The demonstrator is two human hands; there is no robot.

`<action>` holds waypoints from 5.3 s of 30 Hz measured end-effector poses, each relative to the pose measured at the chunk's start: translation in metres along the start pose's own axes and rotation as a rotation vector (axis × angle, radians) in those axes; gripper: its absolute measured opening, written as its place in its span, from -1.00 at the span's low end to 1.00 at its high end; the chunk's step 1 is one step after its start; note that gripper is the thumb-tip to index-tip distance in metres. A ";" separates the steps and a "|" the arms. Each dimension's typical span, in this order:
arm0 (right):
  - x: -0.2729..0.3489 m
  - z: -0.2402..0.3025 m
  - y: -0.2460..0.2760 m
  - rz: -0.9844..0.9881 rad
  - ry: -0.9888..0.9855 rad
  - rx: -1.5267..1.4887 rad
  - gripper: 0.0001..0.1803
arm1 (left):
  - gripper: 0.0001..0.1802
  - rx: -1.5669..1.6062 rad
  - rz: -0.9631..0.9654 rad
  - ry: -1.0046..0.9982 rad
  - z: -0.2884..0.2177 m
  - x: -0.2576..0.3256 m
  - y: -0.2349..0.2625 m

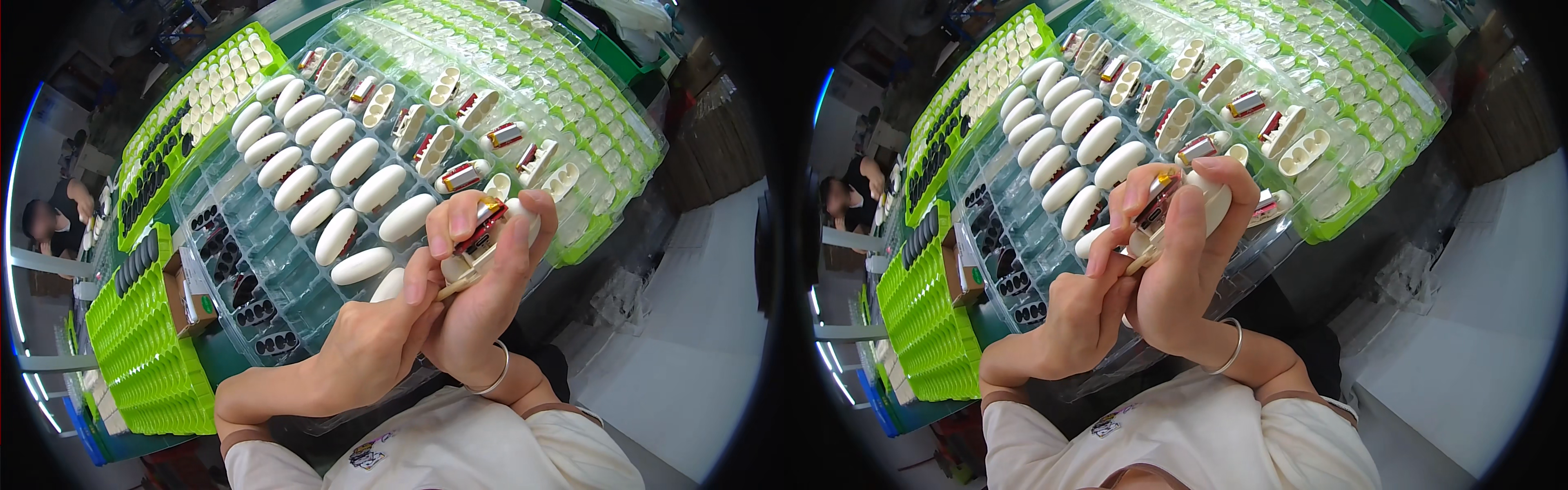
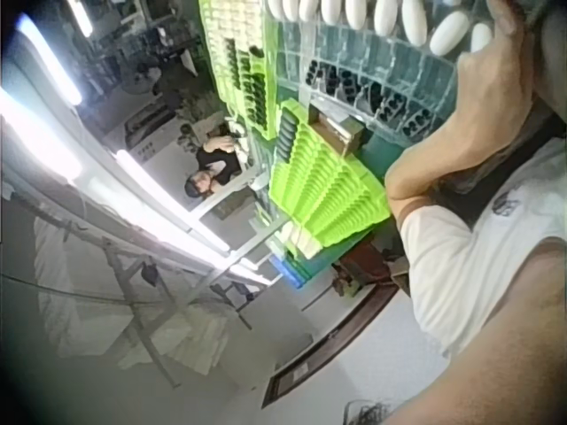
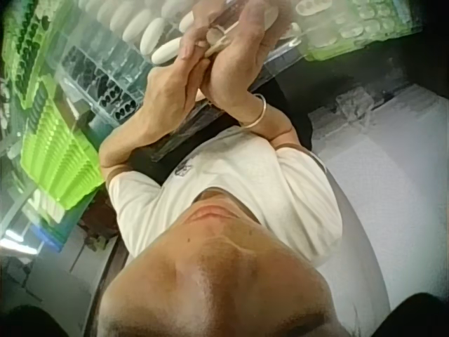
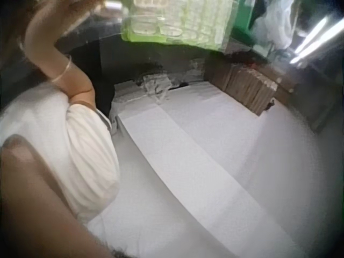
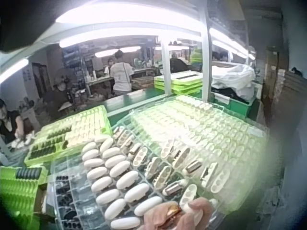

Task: The person assembles small white oval-shaped electronic devices by inserting batteries and a wooden stick into the casing. They work at a table with trays of components, picking up the device, inserting the parts, and placing the finished unit into a green tray.

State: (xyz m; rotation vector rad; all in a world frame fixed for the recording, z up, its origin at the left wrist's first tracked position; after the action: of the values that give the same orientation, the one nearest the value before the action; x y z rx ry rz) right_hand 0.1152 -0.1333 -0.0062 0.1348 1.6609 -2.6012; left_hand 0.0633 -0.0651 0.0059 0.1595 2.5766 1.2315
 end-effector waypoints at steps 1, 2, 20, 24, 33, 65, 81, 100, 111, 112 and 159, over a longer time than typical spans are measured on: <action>0.000 0.001 -0.001 0.012 0.007 0.011 -0.80 | -0.78 0.006 0.004 0.002 0.000 0.000 0.000; 0.000 0.001 0.000 0.022 0.013 0.022 -0.80 | -0.78 0.011 0.009 0.006 0.001 0.000 -0.001; 0.002 0.001 -0.001 0.112 0.074 0.084 -0.83 | -0.80 0.110 0.012 0.039 0.003 -0.002 0.001; 0.001 -0.004 0.004 0.024 0.013 0.082 -0.83 | -0.78 0.101 0.019 0.051 0.005 -0.004 0.001; 0.000 -0.002 0.003 -0.029 0.022 0.067 -0.82 | -0.74 0.114 0.050 0.066 0.008 -0.005 0.001; -0.004 -0.006 0.001 -0.004 -0.018 -0.023 -0.81 | -0.88 -0.114 -0.137 -0.089 -0.003 -0.007 0.019; -0.007 0.004 -0.001 0.268 0.127 -0.175 -0.60 | -0.82 0.256 -0.068 0.033 0.018 -0.012 0.030; -0.006 -0.008 0.013 0.204 -0.175 0.110 -0.67 | -0.74 -0.205 -0.645 -0.414 -0.003 0.006 0.068; -0.005 -0.011 0.015 0.219 -0.252 0.113 -0.70 | -0.65 0.065 -0.518 -0.257 0.005 -0.005 0.068; -0.002 -0.011 0.012 0.287 -0.272 0.099 -0.68 | -0.67 0.180 -0.461 -0.073 0.028 -0.008 0.060; -0.351 0.131 0.089 0.593 0.298 1.919 -0.78 | -0.72 -0.178 0.125 0.073 0.034 -0.040 -0.002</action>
State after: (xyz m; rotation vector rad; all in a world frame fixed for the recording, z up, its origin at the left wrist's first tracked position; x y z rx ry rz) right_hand 0.4660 -0.2906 0.0041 0.8253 -1.1686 -2.5224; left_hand 0.1114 -0.0500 -0.0080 0.2455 2.5339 1.5313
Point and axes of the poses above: each hand's wrist, its own x-axis away from the middle knuckle, its own y-axis out of the back of the hand, z = x × y, the point moved 8 cm from there along -x, towards the middle knuckle, and after that the axes turned 9 degrees about -x, right-handed, at the moved point
